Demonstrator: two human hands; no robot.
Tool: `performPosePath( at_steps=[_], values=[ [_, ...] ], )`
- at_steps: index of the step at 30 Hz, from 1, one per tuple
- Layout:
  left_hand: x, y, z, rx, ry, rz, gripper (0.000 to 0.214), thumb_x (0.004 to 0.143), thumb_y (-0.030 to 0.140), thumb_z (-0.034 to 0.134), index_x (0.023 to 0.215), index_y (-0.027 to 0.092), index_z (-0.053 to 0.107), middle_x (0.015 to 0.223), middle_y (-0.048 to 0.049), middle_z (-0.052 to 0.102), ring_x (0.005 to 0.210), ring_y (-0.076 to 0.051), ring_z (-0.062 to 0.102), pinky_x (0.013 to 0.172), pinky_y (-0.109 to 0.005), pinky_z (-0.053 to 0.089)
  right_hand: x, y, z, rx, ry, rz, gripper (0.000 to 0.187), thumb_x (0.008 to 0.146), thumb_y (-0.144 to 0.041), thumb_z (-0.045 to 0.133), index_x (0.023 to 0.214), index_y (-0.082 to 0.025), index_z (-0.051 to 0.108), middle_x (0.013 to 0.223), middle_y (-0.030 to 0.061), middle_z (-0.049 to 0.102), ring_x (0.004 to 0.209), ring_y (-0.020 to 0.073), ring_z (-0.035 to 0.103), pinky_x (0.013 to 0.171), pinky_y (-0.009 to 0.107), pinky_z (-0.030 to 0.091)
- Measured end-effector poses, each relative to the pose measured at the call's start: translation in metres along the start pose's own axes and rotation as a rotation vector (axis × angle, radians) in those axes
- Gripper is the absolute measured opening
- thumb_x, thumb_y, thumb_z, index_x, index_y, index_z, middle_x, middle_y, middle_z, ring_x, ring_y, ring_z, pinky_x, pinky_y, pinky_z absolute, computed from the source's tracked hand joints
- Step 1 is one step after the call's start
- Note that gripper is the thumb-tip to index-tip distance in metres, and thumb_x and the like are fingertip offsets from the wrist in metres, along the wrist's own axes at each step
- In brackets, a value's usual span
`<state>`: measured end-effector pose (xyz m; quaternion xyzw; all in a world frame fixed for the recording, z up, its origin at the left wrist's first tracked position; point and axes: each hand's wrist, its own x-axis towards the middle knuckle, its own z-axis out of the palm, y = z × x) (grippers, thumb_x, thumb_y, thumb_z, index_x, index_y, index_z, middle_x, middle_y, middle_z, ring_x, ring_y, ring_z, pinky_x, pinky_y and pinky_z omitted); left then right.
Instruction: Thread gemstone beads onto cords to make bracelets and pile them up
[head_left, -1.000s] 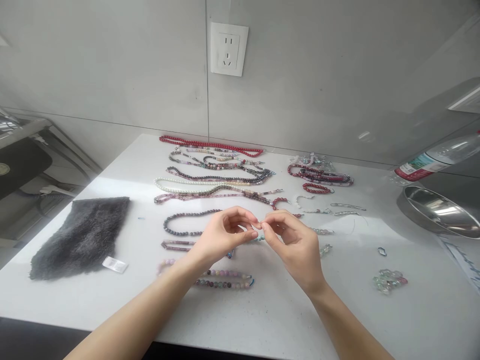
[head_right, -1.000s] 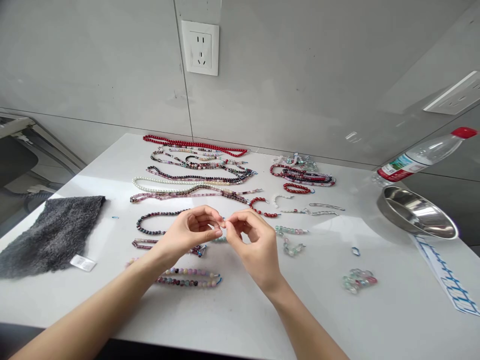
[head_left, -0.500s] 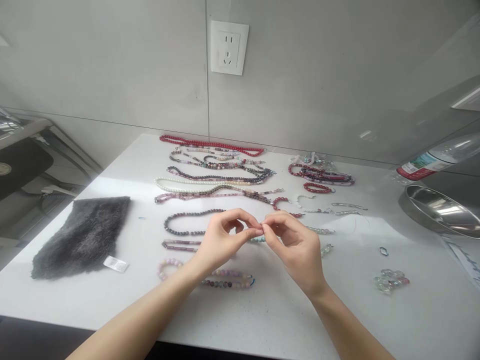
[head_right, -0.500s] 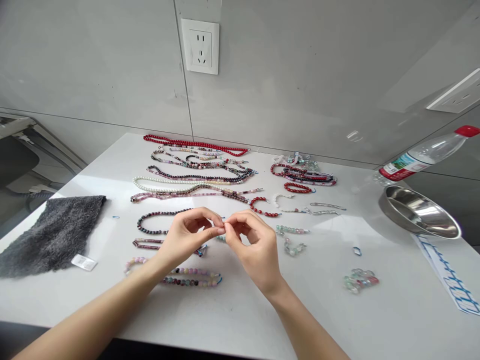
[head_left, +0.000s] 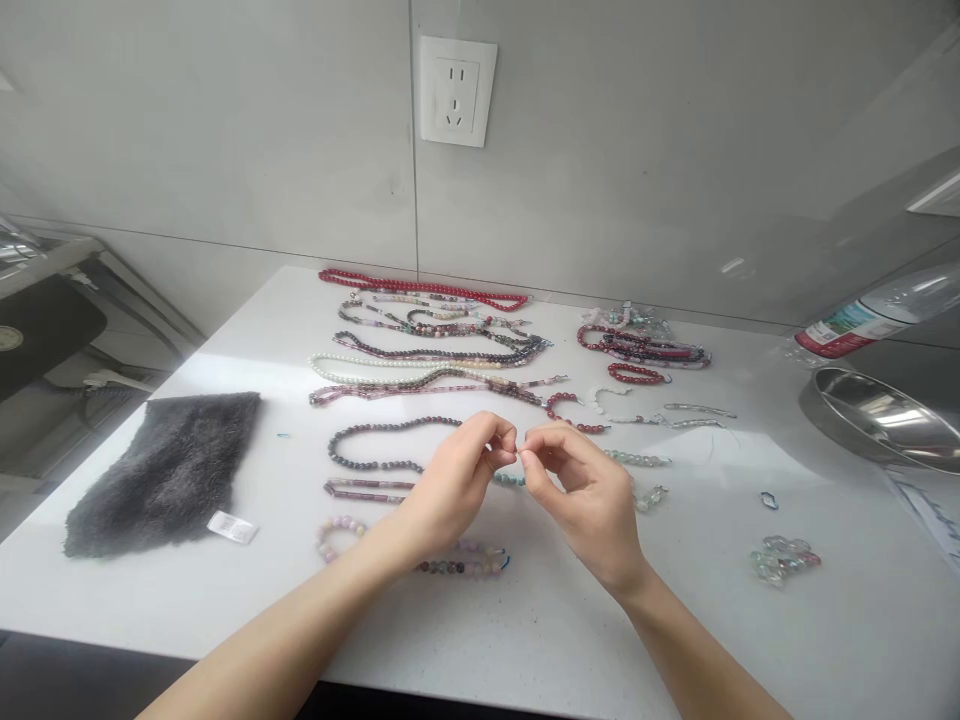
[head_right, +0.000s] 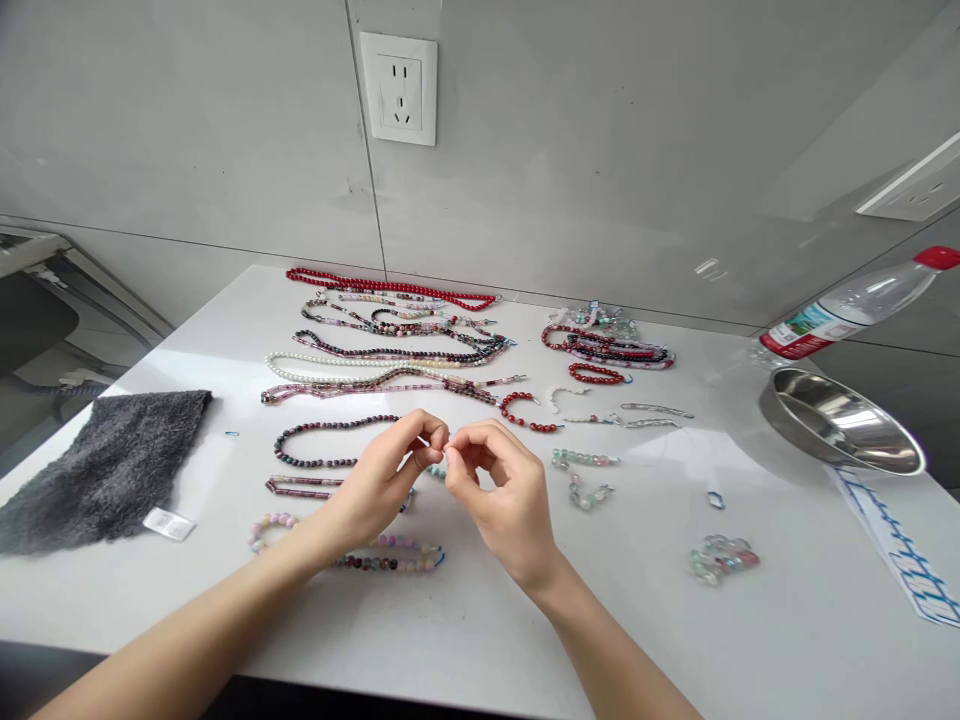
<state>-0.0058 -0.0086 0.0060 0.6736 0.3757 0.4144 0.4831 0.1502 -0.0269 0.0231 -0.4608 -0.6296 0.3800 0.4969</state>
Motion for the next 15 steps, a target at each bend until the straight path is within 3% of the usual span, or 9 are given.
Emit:
performPosePath(
  at_steps=[10, 15],
  values=[
    [-0.0017, 0.0023, -0.0006, 0.039, 0.008, 0.086, 0.024, 0.087, -0.002, 0.036, 0.084, 0.020, 0.043, 0.087, -0.0003, 0.050, 0.079, -0.011, 0.046, 0.073, -0.023, 0.042, -0.0019, 0.0070, -0.0006, -0.088, -0.010, -0.002, 0.008, 0.092, -0.018, 0.055, 0.085, -0.022, 0.057, 0.084, 0.0014, 0.055, 0.076, 0.0147, 0.054, 0.067, 0.028, 0.048],
    [-0.0024, -0.0009, 0.0022, 0.115, 0.112, 0.252, 0.025, 0.088, -0.003, 0.035, 0.084, 0.020, 0.045, 0.091, -0.0035, 0.050, 0.083, -0.011, 0.047, 0.068, -0.021, 0.046, -0.0013, 0.0049, 0.0002, -0.024, -0.008, 0.075, 0.007, 0.093, -0.023, 0.056, 0.087, -0.021, 0.058, 0.083, 0.0012, 0.056, 0.073, 0.0129, 0.053, 0.064, 0.025, 0.047]
  ],
)
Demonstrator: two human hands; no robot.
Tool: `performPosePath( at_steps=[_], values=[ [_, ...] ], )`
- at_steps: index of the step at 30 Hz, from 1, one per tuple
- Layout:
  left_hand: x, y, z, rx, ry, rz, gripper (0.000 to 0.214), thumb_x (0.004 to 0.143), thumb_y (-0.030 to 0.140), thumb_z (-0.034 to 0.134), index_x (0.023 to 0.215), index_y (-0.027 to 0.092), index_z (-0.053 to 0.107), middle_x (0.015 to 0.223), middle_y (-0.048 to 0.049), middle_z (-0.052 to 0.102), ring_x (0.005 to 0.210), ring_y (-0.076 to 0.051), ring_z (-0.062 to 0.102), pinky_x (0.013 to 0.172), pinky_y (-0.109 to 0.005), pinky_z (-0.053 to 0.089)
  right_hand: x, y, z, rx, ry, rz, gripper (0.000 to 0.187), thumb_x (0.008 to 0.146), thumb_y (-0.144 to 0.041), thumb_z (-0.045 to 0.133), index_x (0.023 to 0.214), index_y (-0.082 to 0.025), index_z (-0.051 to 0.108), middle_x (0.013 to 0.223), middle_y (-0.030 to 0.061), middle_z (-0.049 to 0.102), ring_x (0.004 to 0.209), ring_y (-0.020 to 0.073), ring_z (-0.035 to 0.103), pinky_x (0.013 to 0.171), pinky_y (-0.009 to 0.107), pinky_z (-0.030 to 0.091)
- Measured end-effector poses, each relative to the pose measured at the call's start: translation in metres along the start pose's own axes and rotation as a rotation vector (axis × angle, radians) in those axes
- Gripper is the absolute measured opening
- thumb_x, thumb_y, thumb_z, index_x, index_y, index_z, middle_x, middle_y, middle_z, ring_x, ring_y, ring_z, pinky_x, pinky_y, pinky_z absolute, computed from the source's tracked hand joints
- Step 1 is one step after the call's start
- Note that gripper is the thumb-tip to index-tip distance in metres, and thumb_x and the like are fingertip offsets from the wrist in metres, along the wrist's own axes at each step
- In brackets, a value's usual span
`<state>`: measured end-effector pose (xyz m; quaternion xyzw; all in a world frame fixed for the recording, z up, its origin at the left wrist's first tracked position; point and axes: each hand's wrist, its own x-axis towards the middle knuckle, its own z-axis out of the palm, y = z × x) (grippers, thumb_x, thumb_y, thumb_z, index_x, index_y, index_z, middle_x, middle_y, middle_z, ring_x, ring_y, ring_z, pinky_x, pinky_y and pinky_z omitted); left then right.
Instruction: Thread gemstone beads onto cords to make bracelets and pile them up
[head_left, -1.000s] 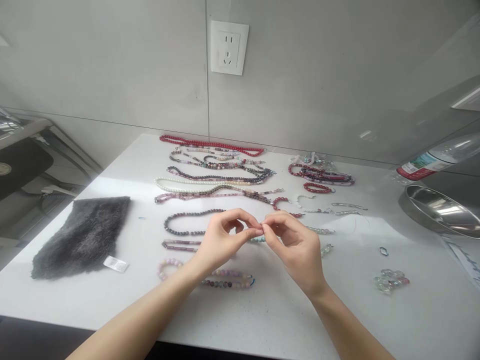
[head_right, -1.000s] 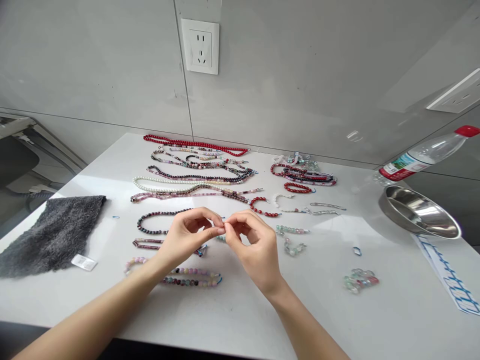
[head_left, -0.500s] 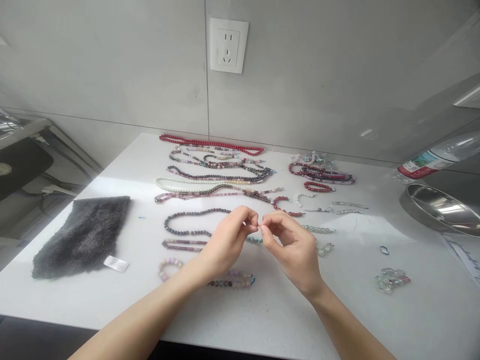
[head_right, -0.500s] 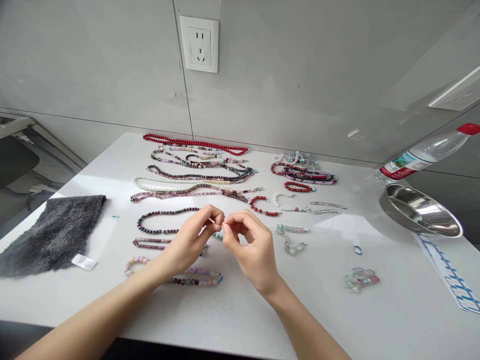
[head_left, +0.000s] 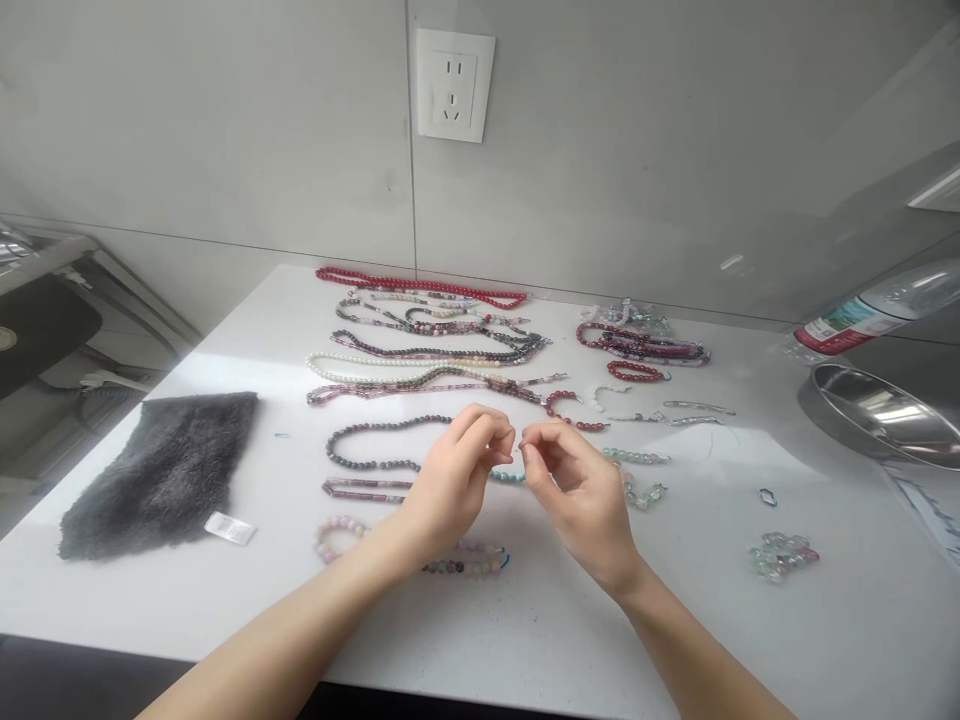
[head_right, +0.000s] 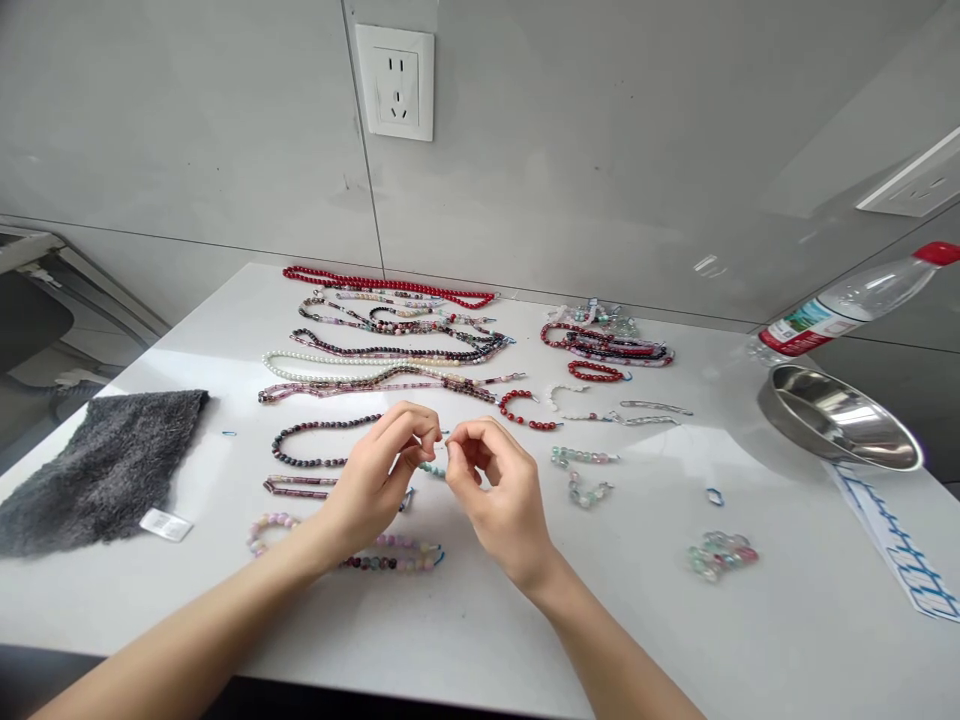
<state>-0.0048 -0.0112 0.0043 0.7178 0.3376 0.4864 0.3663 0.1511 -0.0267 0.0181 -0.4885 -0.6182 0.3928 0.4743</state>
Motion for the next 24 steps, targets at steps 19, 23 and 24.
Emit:
performPosePath(
  at_steps=[19, 23, 24],
  values=[
    [-0.0021, -0.0076, 0.0036, -0.110, 0.034, -0.066, 0.024, 0.085, -0.001, 0.037, 0.087, 0.019, 0.049, 0.082, -0.0012, 0.055, 0.071, -0.011, 0.049, 0.063, -0.023, 0.042, -0.0012, -0.0020, 0.0025, -0.092, 0.033, -0.013, 0.008, 0.091, -0.023, 0.055, 0.084, -0.020, 0.056, 0.079, 0.0027, 0.057, 0.069, 0.0148, 0.055, 0.060, 0.028, 0.045],
    [0.0005, -0.0056, 0.0028, -0.201, 0.019, -0.189, 0.015, 0.088, 0.006, 0.043, 0.085, 0.019, 0.051, 0.081, -0.0001, 0.054, 0.069, -0.010, 0.046, 0.062, -0.022, 0.038, -0.0006, 0.0013, 0.0030, -0.272, 0.088, -0.180, 0.009, 0.089, -0.015, 0.054, 0.082, -0.020, 0.055, 0.078, 0.0018, 0.053, 0.064, 0.0131, 0.047, 0.059, 0.029, 0.042],
    [0.0013, -0.0052, 0.0025, -0.222, 0.017, -0.214, 0.013, 0.089, 0.009, 0.044, 0.084, 0.019, 0.051, 0.080, 0.0001, 0.054, 0.068, -0.010, 0.045, 0.062, -0.023, 0.038, -0.0002, 0.0019, 0.0028, -0.307, 0.092, -0.219, 0.010, 0.089, -0.014, 0.054, 0.082, -0.021, 0.054, 0.077, 0.0016, 0.052, 0.063, 0.0129, 0.045, 0.059, 0.029, 0.041]
  ],
)
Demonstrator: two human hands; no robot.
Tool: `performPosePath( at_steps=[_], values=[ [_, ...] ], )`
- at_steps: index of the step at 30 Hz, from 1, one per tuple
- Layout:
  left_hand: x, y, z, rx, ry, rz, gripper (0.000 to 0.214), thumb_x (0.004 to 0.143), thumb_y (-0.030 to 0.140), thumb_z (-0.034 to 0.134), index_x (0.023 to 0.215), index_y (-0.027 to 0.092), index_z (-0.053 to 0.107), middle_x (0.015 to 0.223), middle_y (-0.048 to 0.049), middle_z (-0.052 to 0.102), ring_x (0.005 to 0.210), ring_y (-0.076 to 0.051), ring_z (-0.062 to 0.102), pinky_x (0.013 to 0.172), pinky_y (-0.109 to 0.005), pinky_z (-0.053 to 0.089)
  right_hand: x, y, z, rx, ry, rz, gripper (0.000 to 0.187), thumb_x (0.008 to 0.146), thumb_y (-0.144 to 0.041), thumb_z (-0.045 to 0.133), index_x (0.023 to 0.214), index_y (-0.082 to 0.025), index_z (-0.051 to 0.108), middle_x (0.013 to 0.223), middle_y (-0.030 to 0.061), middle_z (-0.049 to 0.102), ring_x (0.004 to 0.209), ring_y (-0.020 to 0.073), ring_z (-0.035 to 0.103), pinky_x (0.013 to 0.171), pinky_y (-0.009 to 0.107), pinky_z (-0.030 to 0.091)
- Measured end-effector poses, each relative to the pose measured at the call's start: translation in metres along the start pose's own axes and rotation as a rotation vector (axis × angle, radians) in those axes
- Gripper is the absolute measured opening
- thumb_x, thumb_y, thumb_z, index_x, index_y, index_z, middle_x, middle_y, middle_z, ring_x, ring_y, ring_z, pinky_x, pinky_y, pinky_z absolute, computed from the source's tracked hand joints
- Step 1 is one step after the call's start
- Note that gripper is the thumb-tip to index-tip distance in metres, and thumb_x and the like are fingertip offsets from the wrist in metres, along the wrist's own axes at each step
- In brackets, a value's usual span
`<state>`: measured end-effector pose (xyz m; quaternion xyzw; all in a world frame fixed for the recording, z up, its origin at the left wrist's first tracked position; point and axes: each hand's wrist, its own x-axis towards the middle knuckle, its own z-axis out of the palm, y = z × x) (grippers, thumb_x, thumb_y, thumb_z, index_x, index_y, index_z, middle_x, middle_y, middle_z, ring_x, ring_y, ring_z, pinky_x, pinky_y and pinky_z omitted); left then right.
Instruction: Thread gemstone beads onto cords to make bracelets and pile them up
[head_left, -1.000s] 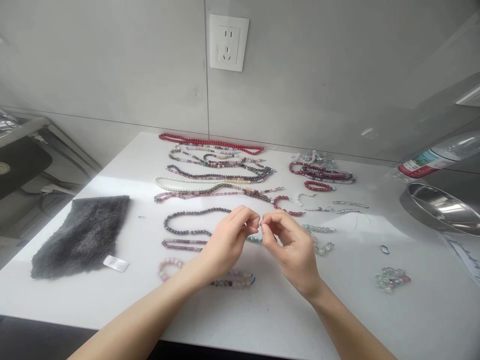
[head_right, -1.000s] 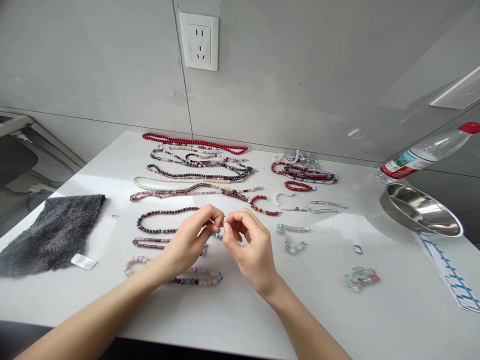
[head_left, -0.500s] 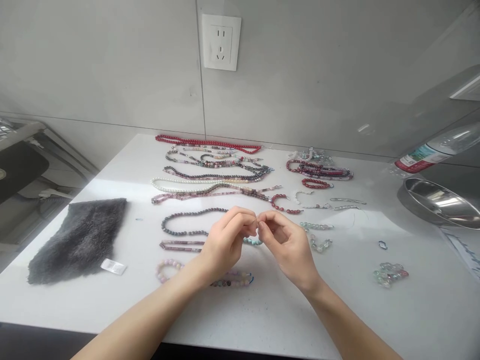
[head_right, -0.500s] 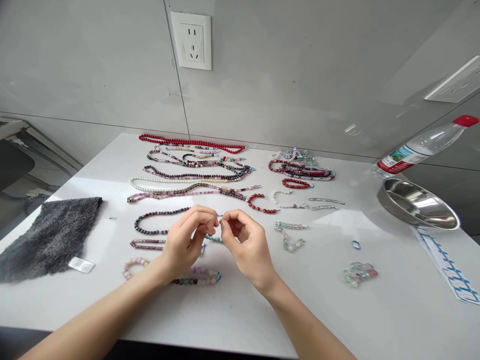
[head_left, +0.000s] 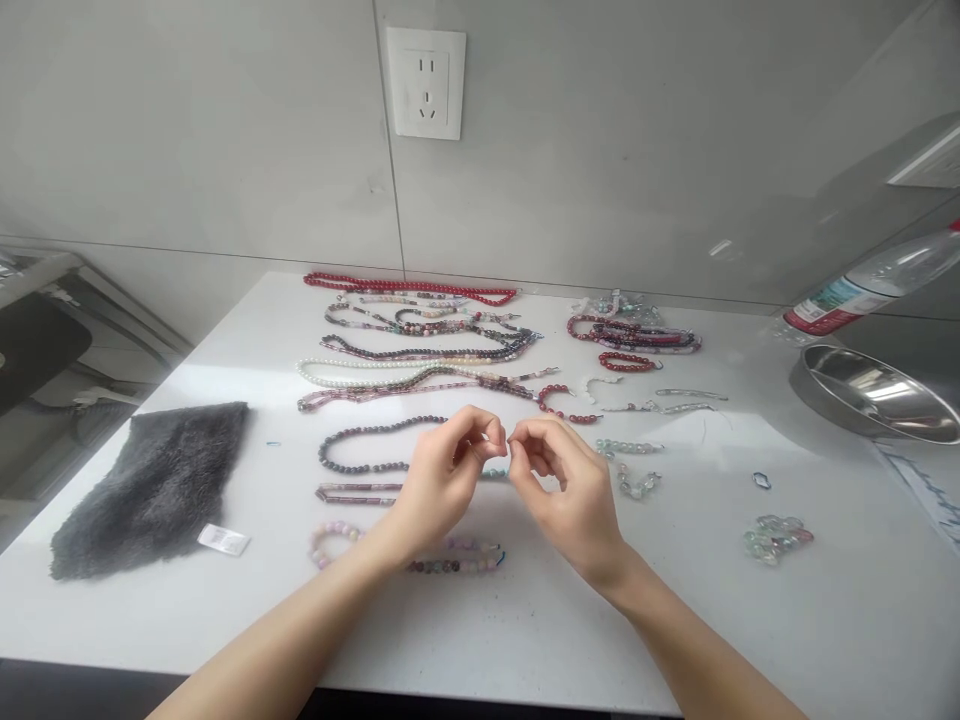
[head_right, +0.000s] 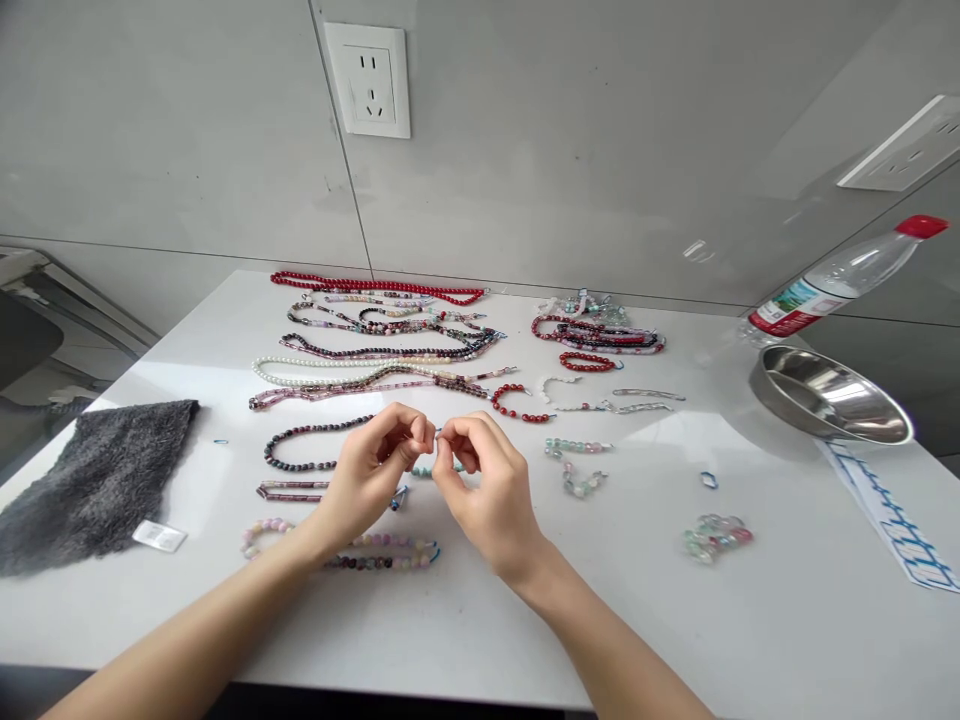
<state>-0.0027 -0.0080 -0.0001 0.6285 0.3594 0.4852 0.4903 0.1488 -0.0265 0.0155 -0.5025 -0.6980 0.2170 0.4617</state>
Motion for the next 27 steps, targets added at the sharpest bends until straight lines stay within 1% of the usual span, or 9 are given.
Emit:
performPosePath(
  at_steps=[4, 8, 15, 18, 24, 27],
  values=[
    [0.0024, 0.0015, -0.0007, -0.061, -0.012, -0.097, 0.009, 0.091, 0.020, 0.050, 0.083, 0.018, 0.051, 0.079, 0.0005, 0.053, 0.063, -0.009, 0.041, 0.058, -0.023, 0.034, 0.0017, 0.0029, 0.0003, -0.076, 0.019, -0.103, 0.012, 0.090, -0.011, 0.052, 0.083, -0.021, 0.052, 0.077, 0.0019, 0.051, 0.063, 0.0129, 0.042, 0.058, 0.028, 0.039],
    [0.0035, 0.0027, -0.0009, -0.110, -0.039, -0.174, 0.012, 0.091, 0.025, 0.053, 0.082, 0.018, 0.051, 0.077, 0.0009, 0.052, 0.062, -0.009, 0.040, 0.058, -0.023, 0.034, 0.0031, 0.0056, 0.0014, -0.092, 0.015, -0.116, 0.013, 0.090, -0.010, 0.050, 0.083, -0.021, 0.051, 0.078, 0.0023, 0.052, 0.062, 0.0129, 0.042, 0.057, 0.028, 0.039],
    [0.0038, 0.0042, -0.0007, -0.149, -0.078, -0.202, 0.017, 0.090, 0.031, 0.055, 0.080, 0.018, 0.051, 0.075, 0.0005, 0.052, 0.063, -0.010, 0.042, 0.059, -0.023, 0.035, 0.0044, 0.0084, 0.0015, -0.112, 0.029, -0.135, 0.013, 0.090, -0.011, 0.050, 0.083, -0.022, 0.052, 0.078, 0.0027, 0.053, 0.062, 0.0130, 0.042, 0.057, 0.028, 0.039],
    [0.0032, 0.0046, -0.0007, -0.155, -0.074, -0.213, 0.017, 0.090, 0.031, 0.056, 0.081, 0.018, 0.051, 0.076, -0.0001, 0.053, 0.064, -0.010, 0.043, 0.059, -0.023, 0.036, 0.0045, 0.0094, 0.0014, -0.118, 0.039, -0.142, 0.013, 0.090, -0.012, 0.050, 0.083, -0.022, 0.053, 0.078, 0.0030, 0.053, 0.062, 0.0132, 0.043, 0.057, 0.029, 0.039],
    [0.0012, 0.0042, 0.0002, -0.221, -0.073, -0.248, 0.012, 0.090, 0.026, 0.057, 0.083, 0.018, 0.052, 0.075, 0.0012, 0.052, 0.063, -0.009, 0.042, 0.058, -0.021, 0.036, 0.0042, 0.0096, 0.0014, -0.105, 0.052, -0.121, 0.012, 0.090, -0.011, 0.051, 0.084, -0.021, 0.053, 0.077, 0.0022, 0.052, 0.063, 0.0132, 0.045, 0.058, 0.028, 0.040],
    [-0.0002, 0.0053, 0.0009, -0.239, -0.073, -0.261, 0.012, 0.090, 0.026, 0.057, 0.083, 0.018, 0.052, 0.075, 0.0012, 0.052, 0.063, -0.009, 0.041, 0.058, -0.021, 0.035, 0.0043, 0.0091, 0.0011, -0.096, 0.054, -0.106, 0.012, 0.090, -0.011, 0.051, 0.084, -0.021, 0.053, 0.077, 0.0021, 0.052, 0.063, 0.0132, 0.045, 0.057, 0.028, 0.040]
  ],
)
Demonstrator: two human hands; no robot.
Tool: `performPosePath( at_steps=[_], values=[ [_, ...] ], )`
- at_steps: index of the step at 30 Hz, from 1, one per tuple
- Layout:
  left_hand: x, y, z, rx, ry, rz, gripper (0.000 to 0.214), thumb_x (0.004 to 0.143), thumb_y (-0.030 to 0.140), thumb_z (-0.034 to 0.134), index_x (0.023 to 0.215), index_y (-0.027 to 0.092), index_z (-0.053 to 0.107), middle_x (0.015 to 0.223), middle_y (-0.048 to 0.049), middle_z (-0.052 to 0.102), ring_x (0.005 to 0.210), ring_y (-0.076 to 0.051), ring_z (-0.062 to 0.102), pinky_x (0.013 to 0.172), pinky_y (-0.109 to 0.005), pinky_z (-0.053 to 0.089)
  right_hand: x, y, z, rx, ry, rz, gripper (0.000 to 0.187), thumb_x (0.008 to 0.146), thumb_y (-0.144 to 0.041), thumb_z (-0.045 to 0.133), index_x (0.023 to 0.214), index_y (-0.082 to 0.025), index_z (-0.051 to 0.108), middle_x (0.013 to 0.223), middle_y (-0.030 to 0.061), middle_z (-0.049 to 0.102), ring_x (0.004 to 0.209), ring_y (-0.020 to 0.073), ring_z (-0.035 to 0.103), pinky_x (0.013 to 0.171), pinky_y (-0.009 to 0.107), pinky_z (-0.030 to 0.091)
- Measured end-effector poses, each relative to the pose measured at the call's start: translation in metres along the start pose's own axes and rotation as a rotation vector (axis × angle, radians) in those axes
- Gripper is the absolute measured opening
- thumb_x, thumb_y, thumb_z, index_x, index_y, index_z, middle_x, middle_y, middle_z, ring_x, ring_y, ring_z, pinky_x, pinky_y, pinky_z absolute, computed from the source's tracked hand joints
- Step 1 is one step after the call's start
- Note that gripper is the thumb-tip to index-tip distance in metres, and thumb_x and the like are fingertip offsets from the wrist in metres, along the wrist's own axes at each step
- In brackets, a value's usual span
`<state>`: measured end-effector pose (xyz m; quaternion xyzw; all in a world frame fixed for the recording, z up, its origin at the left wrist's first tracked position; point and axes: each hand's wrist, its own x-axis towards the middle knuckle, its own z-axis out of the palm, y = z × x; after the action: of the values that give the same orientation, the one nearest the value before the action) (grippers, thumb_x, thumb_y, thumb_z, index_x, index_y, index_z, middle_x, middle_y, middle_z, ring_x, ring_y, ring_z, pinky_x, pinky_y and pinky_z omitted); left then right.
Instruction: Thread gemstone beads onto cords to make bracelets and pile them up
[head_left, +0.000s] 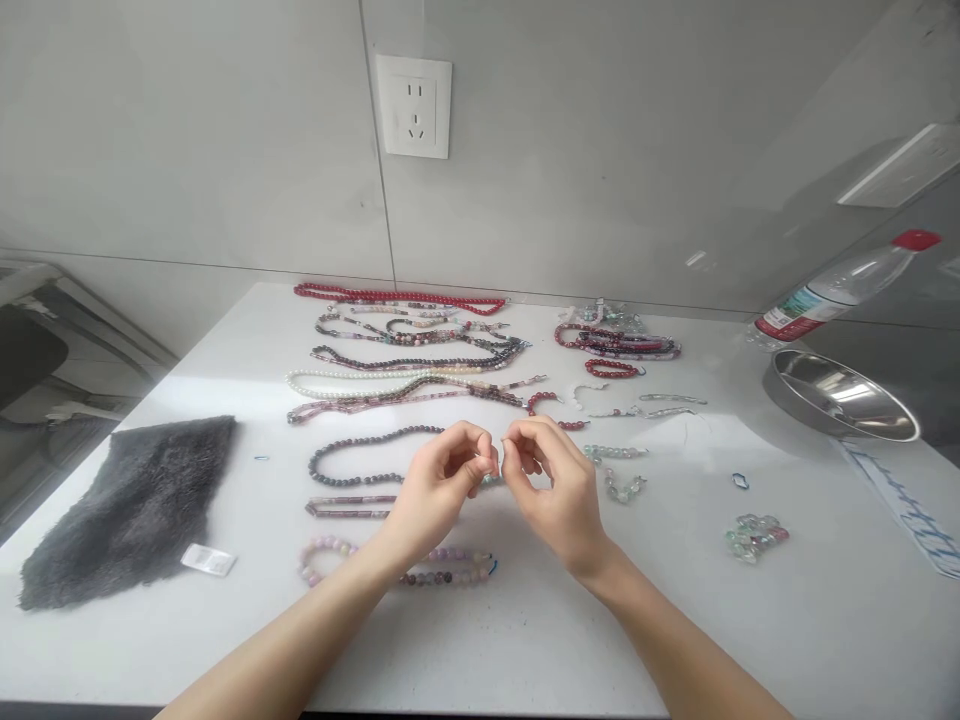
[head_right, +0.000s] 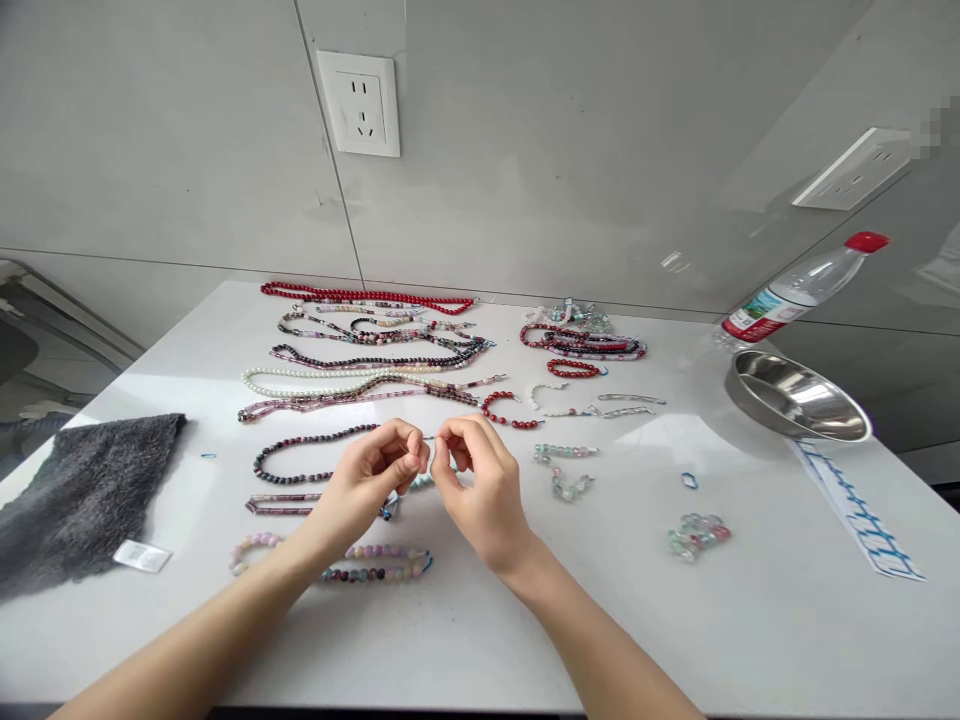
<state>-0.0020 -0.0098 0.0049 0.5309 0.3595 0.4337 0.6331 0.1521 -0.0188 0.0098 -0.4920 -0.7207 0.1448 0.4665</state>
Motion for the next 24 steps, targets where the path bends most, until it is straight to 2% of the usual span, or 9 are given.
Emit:
performPosePath(
  at_steps=[24],
  values=[
    [-0.0051, 0.0012, 0.0020, -0.016, -0.026, -0.007, 0.012, 0.092, 0.026, 0.055, 0.084, 0.018, 0.051, 0.075, 0.0019, 0.052, 0.062, -0.008, 0.040, 0.057, -0.021, 0.034, 0.0018, 0.0020, -0.0025, 0.023, -0.007, 0.043, 0.010, 0.090, -0.013, 0.052, 0.084, -0.021, 0.054, 0.078, 0.0019, 0.053, 0.063, 0.0128, 0.045, 0.058, 0.027, 0.041]
  ],
)
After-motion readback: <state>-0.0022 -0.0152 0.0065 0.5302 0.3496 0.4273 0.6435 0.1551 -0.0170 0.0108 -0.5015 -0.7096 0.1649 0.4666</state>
